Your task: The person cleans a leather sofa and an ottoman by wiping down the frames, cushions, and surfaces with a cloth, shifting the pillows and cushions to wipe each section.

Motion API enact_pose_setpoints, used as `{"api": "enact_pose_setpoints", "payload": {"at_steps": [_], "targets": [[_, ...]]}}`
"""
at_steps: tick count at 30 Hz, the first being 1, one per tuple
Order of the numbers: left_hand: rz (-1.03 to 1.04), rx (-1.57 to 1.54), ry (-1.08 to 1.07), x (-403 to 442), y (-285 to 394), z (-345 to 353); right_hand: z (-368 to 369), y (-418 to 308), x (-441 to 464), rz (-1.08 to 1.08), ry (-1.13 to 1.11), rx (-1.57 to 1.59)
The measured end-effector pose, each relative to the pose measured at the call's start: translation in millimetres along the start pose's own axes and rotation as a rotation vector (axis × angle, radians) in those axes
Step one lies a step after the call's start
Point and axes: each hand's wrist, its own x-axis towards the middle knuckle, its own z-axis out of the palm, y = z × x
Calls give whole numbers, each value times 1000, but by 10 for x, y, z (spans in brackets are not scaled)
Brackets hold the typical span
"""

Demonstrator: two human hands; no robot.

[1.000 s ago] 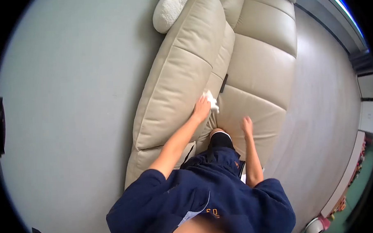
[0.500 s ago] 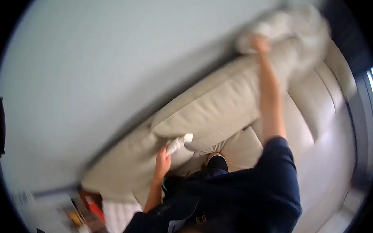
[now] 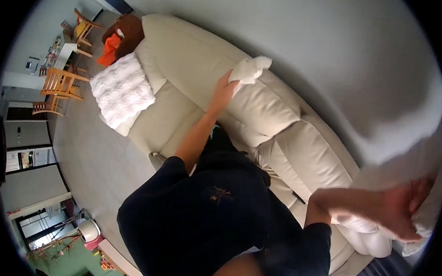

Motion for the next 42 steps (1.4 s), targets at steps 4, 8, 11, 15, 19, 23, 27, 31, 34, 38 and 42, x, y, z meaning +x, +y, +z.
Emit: {"api": "enact_pose_setpoints", "payload": {"at_steps": [4,8,11,15,19,23,27,31,34,38,42], "targets": [[-8,-445,164,373,365,-358,1686,1168,-1498,450,-268,115],[51,-520,190,793,460,-1029,3053,3010,-2768,286,-854,-253],[86,-408,323,1179,253,-1608,3931,5045,-4049,1592,-833,-91],[21,-408,500,1571,-367,-2321,3745,5354,-5344,1135,-1274,-693],[-60,-436,654,1648,-630,-2749,2849,4692,-5201,-92,-1467,-954],[-57,-352,605,1880,-879,-2859,2066,4085,-4580,68,-1692,-1302],[516,301,523,2343,-494,-2643,2105,3642,-4446,166,-1768,-1379],[473,317,141,3060,-516,-2423,2013,3710,-4394,208,-1863,-1349],[421,409,191,3412,-1131,-2230,1761,3965,-4666,256,-1874,-1348],[428,384,234,3267,-1209,-2205,1692,4046,-4797,269,-1572,-1279],[337,91,196,2895,-446,-1717,1951,3216,-3962,1027,-1247,-896]]}}
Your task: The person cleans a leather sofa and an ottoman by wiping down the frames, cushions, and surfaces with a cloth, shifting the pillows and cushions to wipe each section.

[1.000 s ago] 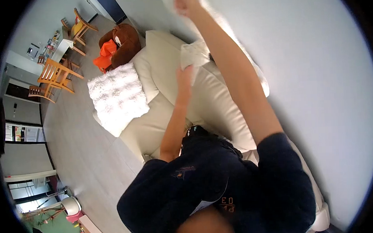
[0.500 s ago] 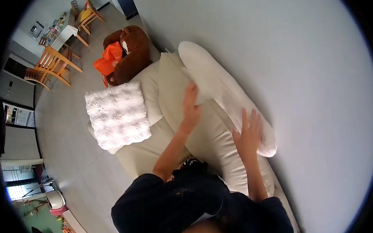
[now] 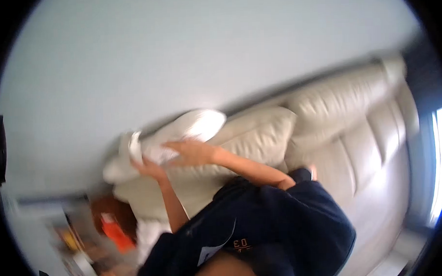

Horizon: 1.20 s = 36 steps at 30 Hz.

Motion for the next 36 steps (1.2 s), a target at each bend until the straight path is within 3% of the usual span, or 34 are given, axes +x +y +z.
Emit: {"api": "enact_pose_setpoints", "payload": {"at_steps": [2,3,4,5,6,8,9,10,11,13,14,15,16,17,18,20,22,24,25,27,28,30,33,36], "targets": [[227,-316,-186,-384,967,509,-229,218,-542,-127,263,224],[219,-487,-367,-774,1406,757,-331,370,-908,-59,417,292],[186,-628,-518,-1122,1714,974,-445,622,-1205,-159,642,298],[242,-605,-819,-1373,1867,1147,-584,811,-1523,-202,803,307],[307,-566,-1135,-1756,2078,1542,-943,1031,-2164,15,577,633],[-2,-582,-1523,-2274,2730,2013,-1203,1222,-2874,49,910,810],[40,-595,-1494,-2605,2873,2307,-1240,1423,-3145,111,1014,1063],[97,-591,-1560,-2998,3137,2420,-1055,1871,-3537,70,1233,1003],[219,-424,-1707,-3155,3162,2646,-1124,1950,-3810,203,1363,971],[508,-490,-1499,-3550,3011,3184,-1284,2159,-4211,228,1760,610],[715,-349,-1363,-3713,2967,3690,-1479,2451,-4591,452,1925,391],[914,-202,-1215,-3842,2891,4054,-1704,2661,-4922,454,2164,133],[911,-192,-1236,-3903,2809,4202,-1834,2782,-5245,755,2138,-150],[982,21,-1152,-3942,2706,4352,-1967,3031,-5477,711,2224,-444],[1052,234,-1059,-4052,2667,4588,-2025,3372,-5812,1020,2074,-387],[1082,256,-1071,-4412,2668,4892,-2431,4113,-6172,751,2196,-574],[1097,299,-1104,-4372,2649,4858,-2476,4447,-5896,1121,1739,16],[1063,270,-1118,-4396,2534,4986,-2142,4398,-5228,740,1822,-668],[1066,202,-1073,-4388,2458,5056,-1735,4589,-4925,620,1854,-415],[1107,179,-1005,-4384,2245,5220,-1282,4220,-4453,693,1556,-505],[1126,164,-972,-4444,2134,5210,-913,4117,-4363,434,1095,-480],[1083,156,-1018,-4457,2316,5028,-882,3587,-4178,-126,780,-664],[1074,152,-1017,-4394,2363,5011,-1023,3637,-4236,-100,843,-507],[1063,179,-1071,-4355,2345,5013,-1449,3656,-4715,187,1142,-803]]}}
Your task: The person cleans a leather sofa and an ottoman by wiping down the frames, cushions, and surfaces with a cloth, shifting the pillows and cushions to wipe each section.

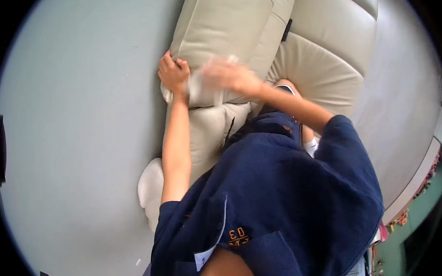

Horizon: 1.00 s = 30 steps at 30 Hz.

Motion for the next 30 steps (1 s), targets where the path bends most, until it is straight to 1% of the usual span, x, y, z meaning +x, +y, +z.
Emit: {"api": "enact_pose_setpoints", "payload": {"at_steps": [1,2,3,4,5,7,8,9,12,14,15,16,17,18,20,21,22,23,24,26,28,30], "targets": [[28,-27,39,39,64,-104,-80,280,54,104,73,-163],[-12,-40,17,-8,94,-77,-284,558,199,260,197,-275],[-9,-51,17,-26,55,26,-438,820,265,430,306,-393],[-10,-56,4,-77,60,40,-546,1070,288,544,512,-477],[16,-71,-10,-105,75,11,-430,1258,213,720,619,-471],[-32,-55,3,-25,112,3,415,1268,-51,1205,674,-266],[-5,-67,0,-5,112,21,835,1072,-136,1297,667,-211],[-17,-58,-4,5,114,5,1003,730,-149,1196,709,-274],[-26,-73,-8,-38,24,51,1209,-233,-411,1145,567,2],[-40,-69,-24,-6,76,131,772,-798,-467,1067,349,159],[-28,-59,-3,-11,93,100,632,-932,-522,1091,333,171],[-15,-57,29,-32,70,99,558,-1023,-585,1184,218,380],[-3,-39,46,-39,37,139,461,-977,-636,1252,104,583],[-12,-37,50,-1,103,130,313,-754,-669,1246,95,582],[-51,-67,-6,-5,165,35,48,-152,-773,1403,-245,639],[-34,-55,4,-7,149,40,-37,183,-909,1393,-173,656],[-48,-40,5,5,129,61,-86,617,-1036,1506,-399,407],[-24,-48,15,7,127,66,32,1037,-1398,1549,-75,375],[3,-63,24,7,105,85,-195,1374,-1410,1604,113,494],[-7,-71,22,4,98,69,-450,1704,-1153,1628,639,396],[-9,-90,18,6,103,50,-15,1987,-1132,1640,655,165],[-14,-107,28,3,77,60,774,1559,-720,1473,586,-141]]}}
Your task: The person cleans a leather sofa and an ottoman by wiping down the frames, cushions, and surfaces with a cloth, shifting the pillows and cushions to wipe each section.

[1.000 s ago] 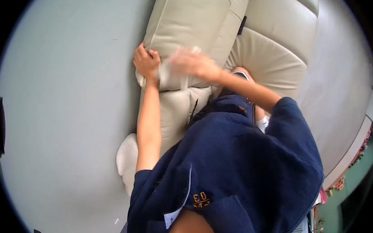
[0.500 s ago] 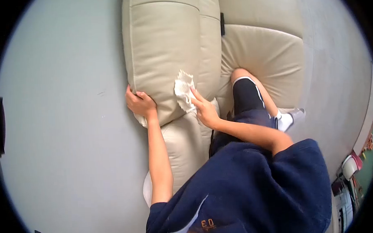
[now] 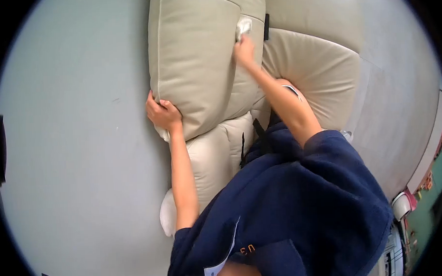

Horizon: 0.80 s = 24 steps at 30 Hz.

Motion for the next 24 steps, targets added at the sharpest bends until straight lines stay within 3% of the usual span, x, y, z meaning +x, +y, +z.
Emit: {"api": "enact_pose_setpoints", "payload": {"at_steps": [2,6,8,9,10,12,13,14,16,18,20,22,24], "targets": [[2,17,20,-37,1,24,-60,-310,-661,177,76,97],[32,34,108,-46,-71,45,-404,-307,-1769,124,-62,93],[30,16,103,-69,-78,14,-513,-482,-2307,267,-126,151],[3,16,84,-65,-66,-3,-460,-379,-2476,332,-257,-6],[-23,13,74,-50,-66,-15,-431,-268,-2686,331,-233,3],[-21,-7,69,-58,-69,-40,-495,-97,-2996,201,-418,-143],[-36,-16,58,-59,-82,-52,-646,-82,-3084,224,-623,-127],[-13,-31,85,-68,-127,-33,-603,173,-3113,76,-752,-185],[11,-12,138,-65,-178,91,-747,306,-3040,-33,-711,-65],[1,-5,49,-58,-140,15,-843,402,-2673,386,-629,244],[-39,57,6,-61,-121,25,-1050,124,-2203,323,-242,240],[-33,65,28,-67,-112,91,-936,-186,-1800,-29,196,204],[5,36,101,-70,-149,151,-536,-114,-1731,-17,62,122]]}}
